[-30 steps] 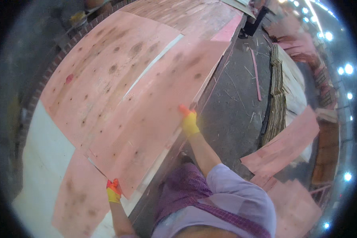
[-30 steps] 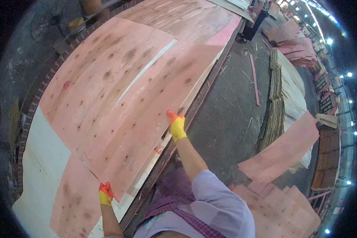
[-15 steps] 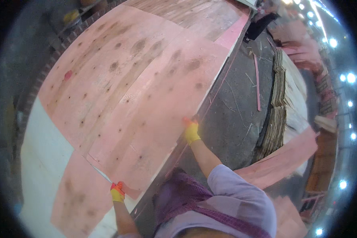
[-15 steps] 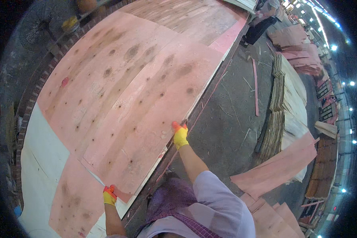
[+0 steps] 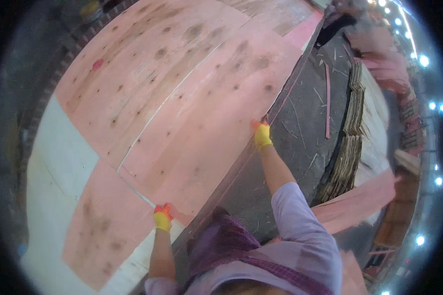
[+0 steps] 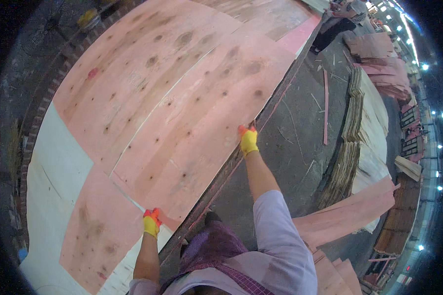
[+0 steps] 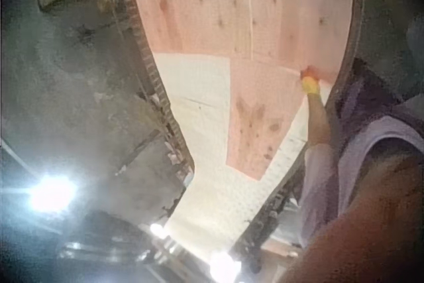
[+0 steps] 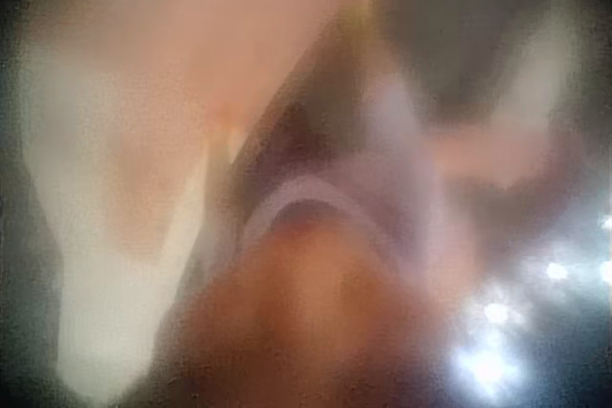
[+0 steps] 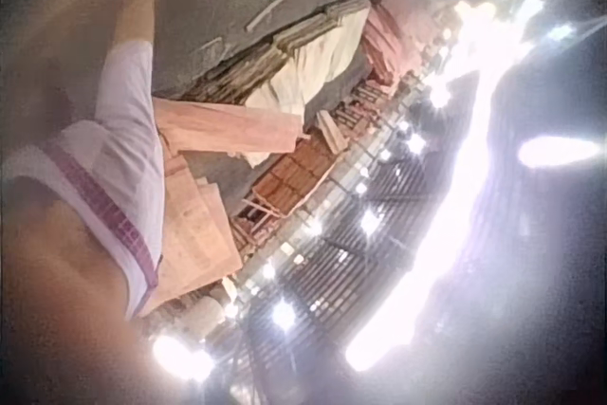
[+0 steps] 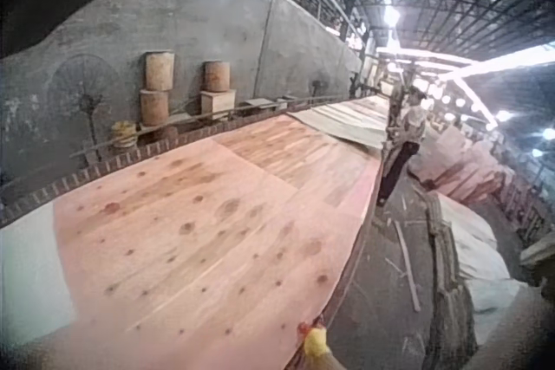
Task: The person picks up thin wood veneer sheets from a pile, lays them across a large panel on a workbench, and cuts the veneer sheets using a knife.
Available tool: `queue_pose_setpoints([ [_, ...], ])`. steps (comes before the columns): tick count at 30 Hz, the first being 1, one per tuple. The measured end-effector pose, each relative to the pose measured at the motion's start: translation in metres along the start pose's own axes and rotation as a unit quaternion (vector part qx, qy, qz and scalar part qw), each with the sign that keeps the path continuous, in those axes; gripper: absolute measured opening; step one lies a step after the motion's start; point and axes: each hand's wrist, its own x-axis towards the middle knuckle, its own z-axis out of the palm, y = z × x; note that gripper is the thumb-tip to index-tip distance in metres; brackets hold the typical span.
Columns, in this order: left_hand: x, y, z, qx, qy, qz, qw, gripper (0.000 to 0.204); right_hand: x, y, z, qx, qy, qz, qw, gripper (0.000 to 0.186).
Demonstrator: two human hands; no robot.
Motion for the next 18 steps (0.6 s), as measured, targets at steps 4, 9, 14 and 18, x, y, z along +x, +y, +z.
queue_pose_setpoints([
  [4,-0.025,0.015,-0.011,-0.03,-0.012,-0.051,0.998,0.018,0.003,-0.006,0.018,-0.062,-0.07,-0.005,0.996,0.025],
  [9,-0.031,0.07,0.011,-0.052,-0.069,-0.063,0.994,0.008,0.026,-0.021,0.058,-0.095,-0.081,-0.028,0.992,0.018],
  [14,0.07,-0.036,-0.027,0.231,-0.147,0.215,0.937,0.02,-0.009,-0.018,0.072,-0.273,-0.016,0.006,0.962,0.037],
  [18,0.003,0.033,0.024,0.258,-0.091,0.073,0.959,0.027,-0.055,0.001,0.053,-0.379,0.073,-0.303,0.871,0.045],
])
